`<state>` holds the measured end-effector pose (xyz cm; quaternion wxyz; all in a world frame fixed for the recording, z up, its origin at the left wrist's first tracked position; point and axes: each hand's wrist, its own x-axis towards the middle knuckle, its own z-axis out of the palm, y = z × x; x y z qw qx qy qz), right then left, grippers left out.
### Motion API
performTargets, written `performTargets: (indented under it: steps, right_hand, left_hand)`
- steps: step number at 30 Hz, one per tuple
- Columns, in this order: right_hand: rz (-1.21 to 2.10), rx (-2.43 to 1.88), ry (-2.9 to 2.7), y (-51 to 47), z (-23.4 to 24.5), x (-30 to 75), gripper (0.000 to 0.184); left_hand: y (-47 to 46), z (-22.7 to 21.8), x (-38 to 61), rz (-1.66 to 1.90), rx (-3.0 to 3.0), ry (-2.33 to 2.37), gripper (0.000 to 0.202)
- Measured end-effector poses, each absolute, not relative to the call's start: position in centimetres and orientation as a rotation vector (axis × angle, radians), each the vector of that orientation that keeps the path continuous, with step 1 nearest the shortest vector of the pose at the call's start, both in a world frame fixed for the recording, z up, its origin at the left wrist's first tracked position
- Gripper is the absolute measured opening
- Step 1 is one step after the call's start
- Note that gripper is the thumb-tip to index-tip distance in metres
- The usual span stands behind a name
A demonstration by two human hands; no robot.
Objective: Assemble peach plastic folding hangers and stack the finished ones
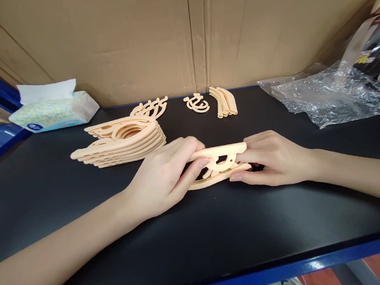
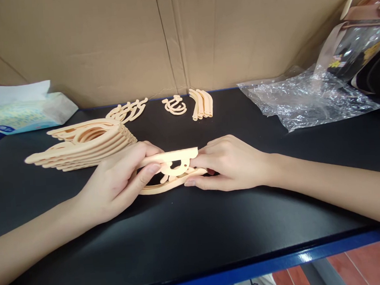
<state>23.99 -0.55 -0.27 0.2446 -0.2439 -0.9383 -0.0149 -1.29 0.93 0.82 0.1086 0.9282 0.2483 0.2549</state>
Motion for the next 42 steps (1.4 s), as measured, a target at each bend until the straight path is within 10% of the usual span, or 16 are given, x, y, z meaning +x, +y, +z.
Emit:
performTargets:
  steps: [42]
  right_hand:
    - [0.060, -0.630, -2.617, -0.51, -0.24, 24.12, 0.026]
  left_hand:
    - [0.91, 0.66, -1.17, 0.638, 2.765, 0.768, 0.018]
